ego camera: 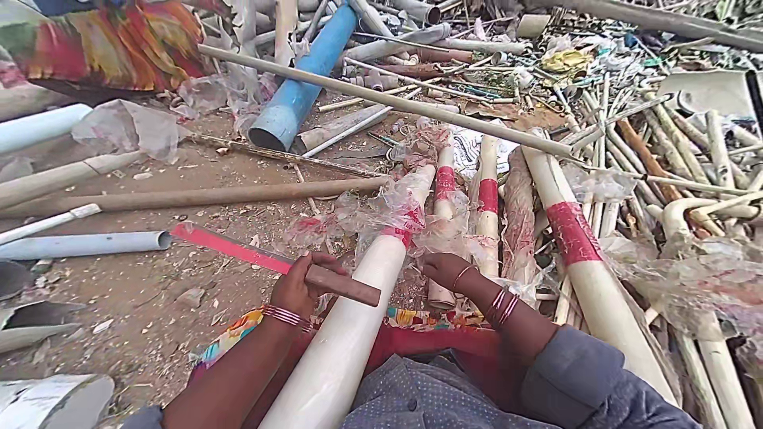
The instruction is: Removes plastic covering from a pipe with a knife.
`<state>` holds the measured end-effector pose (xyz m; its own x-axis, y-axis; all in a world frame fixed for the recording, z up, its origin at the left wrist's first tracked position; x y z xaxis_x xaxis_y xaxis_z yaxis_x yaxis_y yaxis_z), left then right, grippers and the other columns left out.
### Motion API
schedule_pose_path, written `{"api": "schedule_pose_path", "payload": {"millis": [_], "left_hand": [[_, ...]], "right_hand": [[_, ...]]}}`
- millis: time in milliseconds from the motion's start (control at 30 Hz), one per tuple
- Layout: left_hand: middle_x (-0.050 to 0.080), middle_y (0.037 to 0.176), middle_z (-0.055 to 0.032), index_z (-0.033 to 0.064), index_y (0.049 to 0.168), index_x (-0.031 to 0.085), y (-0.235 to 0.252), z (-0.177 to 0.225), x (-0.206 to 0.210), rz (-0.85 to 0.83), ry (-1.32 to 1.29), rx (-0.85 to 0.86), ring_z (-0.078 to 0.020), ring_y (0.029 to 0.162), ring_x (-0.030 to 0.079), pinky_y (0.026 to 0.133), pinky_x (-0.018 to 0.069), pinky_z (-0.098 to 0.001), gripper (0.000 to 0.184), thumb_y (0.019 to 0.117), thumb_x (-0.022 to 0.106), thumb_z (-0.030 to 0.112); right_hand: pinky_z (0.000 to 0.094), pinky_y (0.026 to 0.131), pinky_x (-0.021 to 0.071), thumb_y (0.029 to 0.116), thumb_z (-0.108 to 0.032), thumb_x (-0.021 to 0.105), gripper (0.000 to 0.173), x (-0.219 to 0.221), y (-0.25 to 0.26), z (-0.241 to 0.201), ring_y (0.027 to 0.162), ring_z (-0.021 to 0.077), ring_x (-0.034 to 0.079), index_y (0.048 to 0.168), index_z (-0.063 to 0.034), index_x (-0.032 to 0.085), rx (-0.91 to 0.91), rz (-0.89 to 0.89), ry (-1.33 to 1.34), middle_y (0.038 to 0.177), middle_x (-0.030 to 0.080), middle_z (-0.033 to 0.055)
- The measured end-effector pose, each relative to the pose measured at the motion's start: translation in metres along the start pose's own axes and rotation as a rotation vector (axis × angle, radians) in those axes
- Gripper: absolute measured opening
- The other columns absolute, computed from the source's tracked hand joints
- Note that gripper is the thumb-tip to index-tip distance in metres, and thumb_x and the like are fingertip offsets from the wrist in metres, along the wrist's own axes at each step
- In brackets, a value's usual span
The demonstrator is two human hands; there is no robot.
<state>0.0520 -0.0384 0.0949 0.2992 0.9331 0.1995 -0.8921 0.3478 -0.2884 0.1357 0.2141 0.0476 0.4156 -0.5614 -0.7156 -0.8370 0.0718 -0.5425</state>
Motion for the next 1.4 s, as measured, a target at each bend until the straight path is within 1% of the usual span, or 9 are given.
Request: {"api": "schedule_pose_path", "payload": {"millis": [167,333,400,833,933,1033,1100,1133,1400], "left_hand": [[0.072,0.073,-0.0045,0.0016,0.105,0.058,-0.005,-0.002,0.012,-0.051,0.024,-0.069,-0.0169,0.068,0.073,0.069,0.0621,-0.0324,0.054,0.1132,0.01,0.024],[0.072,0.077,-0.0053,-0.0007,0.108,0.059,-0.007,-0.01,0.019,-0.146,0.072,-0.059,-0.0166,0.072,0.073,0.075,0.0611,-0.0333,0.055,0.1132,0.01,0.025],[0.072,0.079,-0.0067,-0.0018,0.11,0.059,-0.003,-0.013,0.017,-0.151,0.083,-0.058,-0.0175,0.073,0.073,0.075,0.0606,-0.0339,0.056,0.1132,0.01,0.025],[0.071,0.08,-0.0081,-0.0035,0.113,0.058,-0.002,-0.016,0.02,-0.149,0.112,-0.071,-0.0177,0.073,0.072,0.075,0.0598,-0.0338,0.057,0.1137,0.01,0.026],[0.072,0.079,-0.0077,-0.0032,0.112,0.058,0.001,-0.019,0.021,-0.162,0.097,-0.054,-0.0185,0.073,0.072,0.075,0.0604,-0.0351,0.058,0.1134,0.009,0.027],[0.072,0.08,-0.0087,-0.0026,0.112,0.058,-0.001,-0.024,0.024,-0.166,0.07,-0.097,-0.0206,0.074,0.073,0.075,0.0606,-0.0373,0.059,0.1137,0.009,0.03],[0.071,0.079,-0.0083,-0.002,0.113,0.058,-0.005,-0.026,0.028,-0.169,0.058,-0.126,-0.0206,0.072,0.073,0.074,0.0609,-0.0375,0.06,0.1136,0.008,0.031],[0.071,0.079,-0.0084,-0.002,0.113,0.058,-0.007,-0.027,0.029,-0.173,0.054,-0.137,-0.0209,0.072,0.072,0.073,0.0606,-0.0379,0.06,0.1135,0.007,0.031],[0.07,0.079,-0.0072,-0.0017,0.115,0.057,-0.011,-0.037,0.039,-0.248,0.122,-0.21,-0.0211,0.073,0.071,0.074,0.059,-0.0386,0.059,0.1137,0.007,0.029]], "right_hand": [[0.0598,0.11,0.0402,0.1072,-0.024,0.053,0.048,0.09,0.049,0.034,0.127,0.0423,0.058,0.147,0.0021,0.049,0.005,-0.218,0.108,0.135,0.062,0.0279],[0.0448,0.107,0.0474,0.0906,-0.012,0.076,0.092,0.156,0.059,-0.002,0.126,0.0324,0.059,0.16,0.0019,0.017,-0.042,-0.147,0.584,0.148,0.049,0.0261],[0.0404,0.104,0.0501,0.082,-0.005,0.08,0.093,0.162,0.07,-0.005,0.125,0.0292,0.059,0.155,0.0061,0.024,-0.102,-0.046,0.731,0.145,0.051,0.0274],[0.0295,0.083,0.0501,0.0975,0.006,0.054,0.031,0.16,0.042,-0.034,0.092,0.0119,0.058,0.128,0.008,0.054,-0.075,-0.26,0.89,0.109,0.061,0.0124],[0.0304,0.087,0.0477,0.0965,0.009,0.056,0.032,0.153,0.038,-0.042,0.096,0.016,0.057,0.128,0.0142,0.053,-0.196,-0.251,0.696,0.115,0.061,0.0206],[0.0295,0.086,0.0513,0.0965,0.0,0.058,0.036,0.137,0.018,-0.057,0.101,0.0272,0.062,0.122,0.0252,0.052,-0.661,-0.202,0.349,0.115,0.059,0.0374],[0.0381,0.11,0.0358,0.1041,0.002,0.048,0.038,0.098,-0.038,-0.105,0.129,0.0283,0.052,0.14,0.0152,0.048,-0.006,-0.316,0.213,0.145,0.05,0.0299],[0.0406,0.112,0.0335,0.1056,0.0,0.046,0.039,0.089,-0.051,-0.111,0.131,0.0309,0.05,0.141,0.0148,0.047,0.048,-0.32,0.249,0.146,0.048,0.031],[0.0429,0.112,0.0349,0.1101,-0.003,0.038,0.036,0.083,-0.057,-0.093,0.131,0.0364,0.051,0.137,0.0181,0.048,-0.136,-0.311,0.188,0.14,0.051,0.0355]]}}
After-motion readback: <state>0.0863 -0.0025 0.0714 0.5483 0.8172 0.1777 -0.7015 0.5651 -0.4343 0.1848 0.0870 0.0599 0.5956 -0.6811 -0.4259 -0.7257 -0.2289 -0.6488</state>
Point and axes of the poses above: each hand's wrist, its own y-axis towards the middle knuckle, its own x-axis out of the palm, z = x × y, the point moved 6 cm from there along y, towards the middle knuckle
